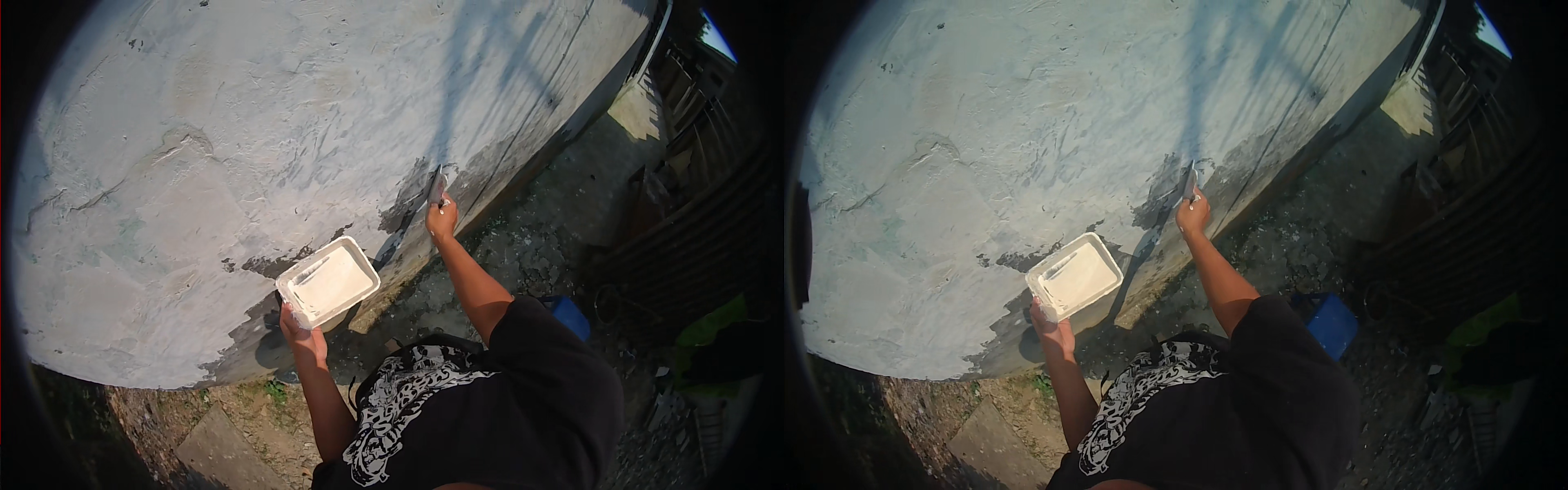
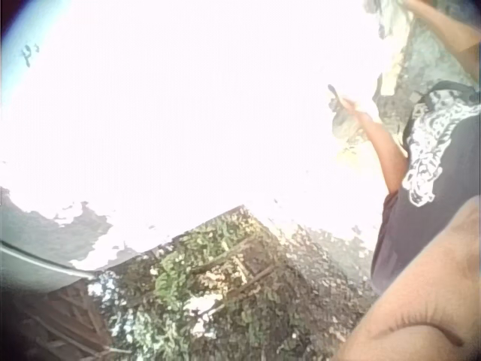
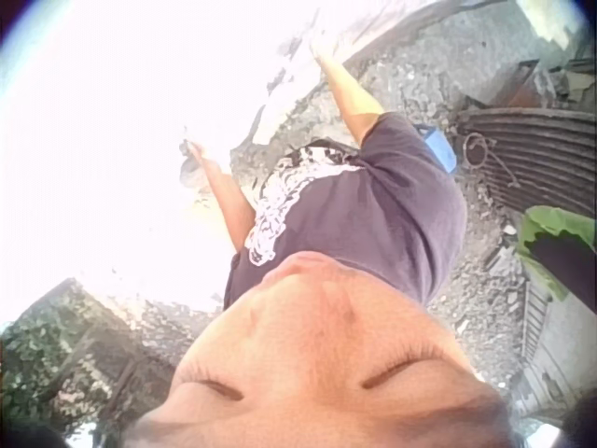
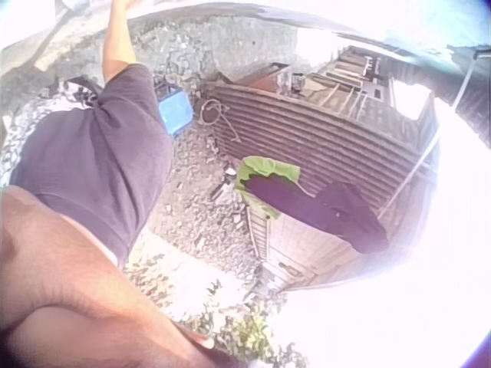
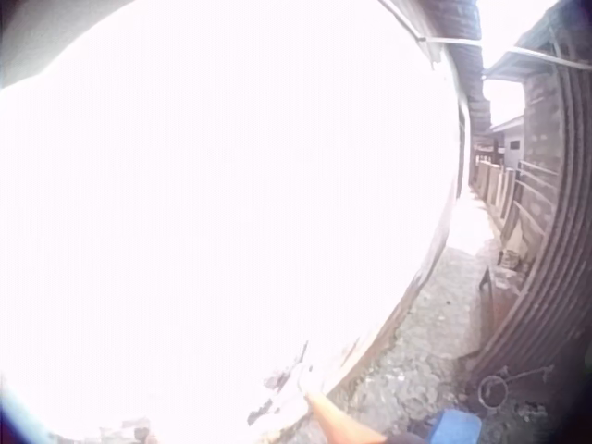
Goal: Applying wall putty or plaster to a concrete wall using a putty knife.
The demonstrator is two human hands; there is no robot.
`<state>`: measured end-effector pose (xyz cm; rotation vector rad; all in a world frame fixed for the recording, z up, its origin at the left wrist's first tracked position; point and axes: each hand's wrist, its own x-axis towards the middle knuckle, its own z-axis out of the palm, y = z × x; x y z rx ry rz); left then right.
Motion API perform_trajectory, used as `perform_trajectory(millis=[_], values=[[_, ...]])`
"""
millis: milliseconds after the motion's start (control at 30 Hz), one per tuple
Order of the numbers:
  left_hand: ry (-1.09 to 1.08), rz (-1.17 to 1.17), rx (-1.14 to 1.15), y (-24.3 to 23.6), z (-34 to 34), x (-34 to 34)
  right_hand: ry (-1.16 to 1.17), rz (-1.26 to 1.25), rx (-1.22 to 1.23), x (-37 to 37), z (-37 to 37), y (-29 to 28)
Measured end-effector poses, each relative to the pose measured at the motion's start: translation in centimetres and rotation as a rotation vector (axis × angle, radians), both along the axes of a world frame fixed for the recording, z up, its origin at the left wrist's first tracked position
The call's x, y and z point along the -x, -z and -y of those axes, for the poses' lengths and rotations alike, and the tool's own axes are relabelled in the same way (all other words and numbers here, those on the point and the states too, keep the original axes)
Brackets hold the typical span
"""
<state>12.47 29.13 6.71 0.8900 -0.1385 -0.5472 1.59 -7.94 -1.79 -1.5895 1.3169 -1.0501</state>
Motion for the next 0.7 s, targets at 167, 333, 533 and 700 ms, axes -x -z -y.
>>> perform_trajectory(millis=[167, 333, 533, 700], values=[[-0.206, -0.075, -0.153, 1.4, 1.1, 2.3, -0.363, 0.148, 0.405, -0.1, -9.2, 0.2], [-0.247, -0.122, -0.194, 2.7, 2.3, 3.6, -0.654, 0.21, 0.189, 2.3, -10.0, -3.1], [-0.107, -0.054, -0.195, 2.7, 2.7, 3.3, -0.117, 0.516, 0.117, 3.9, -2.2, -1.3], [-0.134, -0.02, -0.201, 0.9, 1.6, 3.6, -0.034, 0.397, 0.084, 0.7, -0.9, -5.8]])
